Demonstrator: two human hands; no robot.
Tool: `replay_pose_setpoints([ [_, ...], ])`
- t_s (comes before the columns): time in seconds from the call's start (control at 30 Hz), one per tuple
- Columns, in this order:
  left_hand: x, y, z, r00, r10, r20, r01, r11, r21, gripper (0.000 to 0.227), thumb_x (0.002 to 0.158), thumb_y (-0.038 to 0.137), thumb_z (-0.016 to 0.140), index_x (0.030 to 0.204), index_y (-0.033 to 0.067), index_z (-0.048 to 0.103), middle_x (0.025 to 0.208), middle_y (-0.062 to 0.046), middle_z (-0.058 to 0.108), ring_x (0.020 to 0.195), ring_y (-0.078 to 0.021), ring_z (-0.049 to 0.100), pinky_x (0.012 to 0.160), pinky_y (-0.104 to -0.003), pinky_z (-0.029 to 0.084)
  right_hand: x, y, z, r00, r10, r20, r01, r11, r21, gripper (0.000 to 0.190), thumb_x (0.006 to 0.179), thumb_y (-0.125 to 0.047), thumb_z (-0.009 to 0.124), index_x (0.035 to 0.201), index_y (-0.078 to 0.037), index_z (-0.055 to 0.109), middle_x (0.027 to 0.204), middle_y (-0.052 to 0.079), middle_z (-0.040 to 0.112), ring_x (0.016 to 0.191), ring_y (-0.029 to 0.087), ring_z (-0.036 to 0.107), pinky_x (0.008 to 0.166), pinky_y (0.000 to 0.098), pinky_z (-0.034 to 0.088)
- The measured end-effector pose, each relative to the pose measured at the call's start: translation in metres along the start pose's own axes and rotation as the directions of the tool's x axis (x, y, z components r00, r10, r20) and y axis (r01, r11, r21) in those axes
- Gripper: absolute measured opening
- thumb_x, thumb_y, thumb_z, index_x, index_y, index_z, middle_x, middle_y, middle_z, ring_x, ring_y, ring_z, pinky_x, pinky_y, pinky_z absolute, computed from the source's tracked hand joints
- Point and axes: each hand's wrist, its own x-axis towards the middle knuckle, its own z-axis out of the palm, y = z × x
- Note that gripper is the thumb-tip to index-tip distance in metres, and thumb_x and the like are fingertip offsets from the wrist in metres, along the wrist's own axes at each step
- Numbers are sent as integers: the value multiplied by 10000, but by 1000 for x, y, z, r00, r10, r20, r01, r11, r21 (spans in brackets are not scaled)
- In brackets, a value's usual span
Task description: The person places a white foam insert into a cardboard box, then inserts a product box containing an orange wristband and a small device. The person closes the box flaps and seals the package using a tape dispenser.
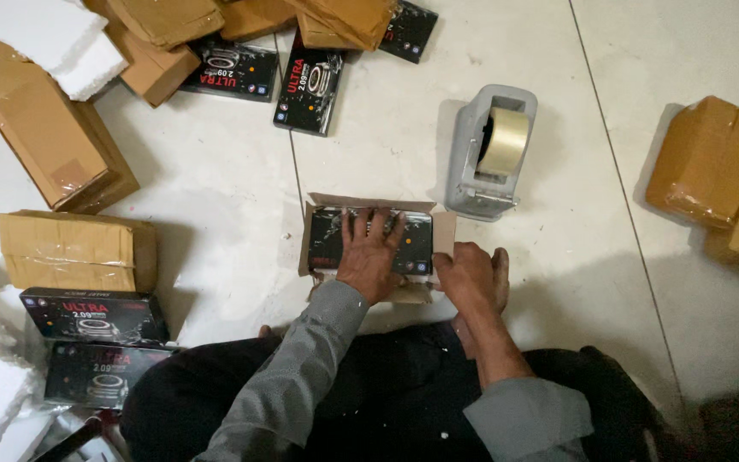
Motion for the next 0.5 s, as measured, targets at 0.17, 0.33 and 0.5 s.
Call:
replay_pose_setpoints([
  [0.17, 3, 2, -10, 983, -75, 168, 77, 997, 0, 1256, 581, 564, 931, 1587, 110, 330, 1594, -220, 262, 1468, -429, 166, 1211, -640, -1, -6, -10, -1, 998, 62, -2, -62, 996, 57, 274, 878, -168, 612, 889, 75, 739, 760, 244, 744, 606, 307, 746, 583, 395, 594],
  [0.33, -26, -19, -9, 931, 29, -365, -58, 996, -69, 895, 785, 498, 937, 1492, 180, 492, 1549, -122, 378, 1472, -333, 292, 1275, -516, 219, -3, -11, -3, 998, 4, -67, -9, 997, -73, 279, 880, -195, 658, 874, 66, 755, 778, 243, 741, 725, 339, 714, 717, 425, 523],
  [0.5, -36, -80, -2, 550, -773, -317, 684, 635, -361, 1214, 528, 589, 1017, 1403, -103, 540, 1312, -317, 564, 1201, -437, 533, 936, -512, 478, -5, 3, 5, 999, -1, -47, 6, 994, 110, 268, 820, -211, 721, 904, 41, 761, 794, 221, 754, 722, 320, 734, 703, 403, 533],
])
